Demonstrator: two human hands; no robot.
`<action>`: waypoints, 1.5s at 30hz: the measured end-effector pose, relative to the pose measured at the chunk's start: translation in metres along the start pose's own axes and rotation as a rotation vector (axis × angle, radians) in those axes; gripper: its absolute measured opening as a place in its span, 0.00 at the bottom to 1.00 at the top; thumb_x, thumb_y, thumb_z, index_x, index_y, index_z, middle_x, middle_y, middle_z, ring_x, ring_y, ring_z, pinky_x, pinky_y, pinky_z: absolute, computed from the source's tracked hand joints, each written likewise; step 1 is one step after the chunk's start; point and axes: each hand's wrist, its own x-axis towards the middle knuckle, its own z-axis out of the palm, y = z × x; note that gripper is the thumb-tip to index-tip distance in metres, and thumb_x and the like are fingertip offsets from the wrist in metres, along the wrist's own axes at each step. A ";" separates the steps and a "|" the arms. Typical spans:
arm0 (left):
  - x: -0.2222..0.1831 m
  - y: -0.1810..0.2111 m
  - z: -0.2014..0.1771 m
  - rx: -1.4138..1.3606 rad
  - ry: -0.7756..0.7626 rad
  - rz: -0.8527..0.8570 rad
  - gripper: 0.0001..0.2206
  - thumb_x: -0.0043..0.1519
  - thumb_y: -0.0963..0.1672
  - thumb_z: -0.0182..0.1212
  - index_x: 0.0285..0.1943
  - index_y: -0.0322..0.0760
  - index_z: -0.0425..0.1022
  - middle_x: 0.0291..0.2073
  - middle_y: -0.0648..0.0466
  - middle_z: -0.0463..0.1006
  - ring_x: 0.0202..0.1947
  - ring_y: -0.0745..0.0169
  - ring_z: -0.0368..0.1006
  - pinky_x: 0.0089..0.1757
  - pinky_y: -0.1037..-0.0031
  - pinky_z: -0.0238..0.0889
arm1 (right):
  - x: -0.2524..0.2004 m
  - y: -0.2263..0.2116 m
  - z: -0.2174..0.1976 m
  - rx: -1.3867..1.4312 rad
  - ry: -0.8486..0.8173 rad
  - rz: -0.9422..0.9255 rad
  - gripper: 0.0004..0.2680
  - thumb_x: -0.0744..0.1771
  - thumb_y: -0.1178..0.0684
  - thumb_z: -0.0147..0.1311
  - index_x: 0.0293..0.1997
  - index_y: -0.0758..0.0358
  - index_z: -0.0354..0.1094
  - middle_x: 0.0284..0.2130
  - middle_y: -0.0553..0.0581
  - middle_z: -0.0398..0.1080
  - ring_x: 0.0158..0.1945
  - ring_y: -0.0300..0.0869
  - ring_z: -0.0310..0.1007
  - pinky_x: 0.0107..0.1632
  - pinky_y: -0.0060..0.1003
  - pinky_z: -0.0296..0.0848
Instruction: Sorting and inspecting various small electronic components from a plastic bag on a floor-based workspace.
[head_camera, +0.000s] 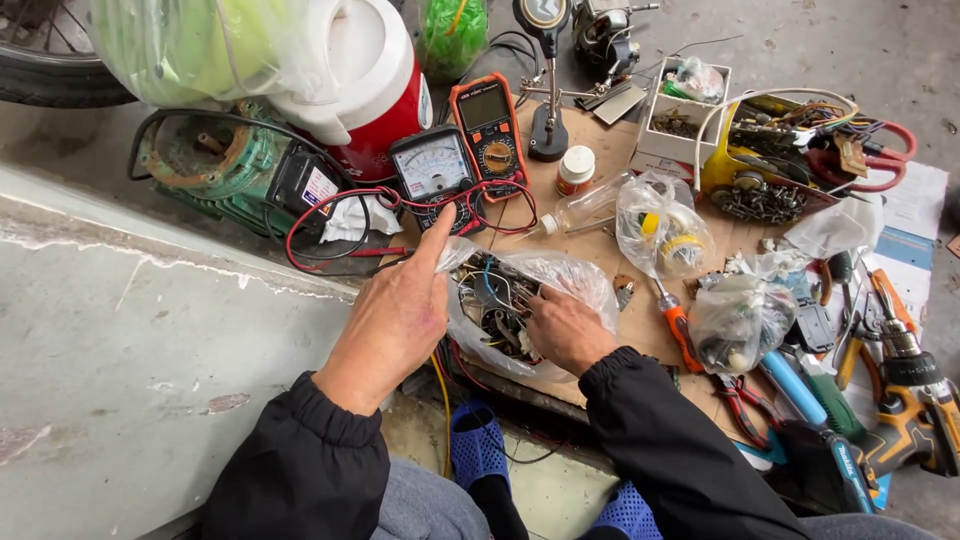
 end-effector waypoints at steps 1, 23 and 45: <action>0.000 0.000 -0.001 0.001 0.001 -0.001 0.35 0.73 0.36 0.44 0.93 0.48 0.44 0.72 0.20 0.68 0.26 0.55 0.84 0.51 0.51 0.78 | 0.001 0.004 0.008 0.001 0.001 -0.002 0.12 0.71 0.41 0.51 0.57 0.52 0.75 0.49 0.53 0.74 0.51 0.51 0.83 0.50 0.48 0.84; 0.005 -0.007 0.005 0.016 0.039 0.128 0.37 0.70 0.34 0.47 0.91 0.40 0.43 0.70 0.22 0.71 0.35 0.42 0.87 0.46 0.49 0.78 | 0.019 -0.057 -0.064 0.021 -0.056 -0.124 0.20 0.70 0.58 0.47 0.73 0.65 0.54 0.70 0.72 0.66 0.59 0.65 0.81 0.60 0.60 0.83; -0.013 0.011 -0.017 0.229 -0.022 -0.010 0.38 0.71 0.36 0.48 0.93 0.42 0.42 0.43 0.35 0.87 0.32 0.44 0.85 0.47 0.51 0.76 | 0.003 -0.036 -0.038 0.127 -0.148 0.143 0.21 0.75 0.35 0.38 0.42 0.59 0.76 0.34 0.66 0.82 0.44 0.61 0.87 0.49 0.58 0.83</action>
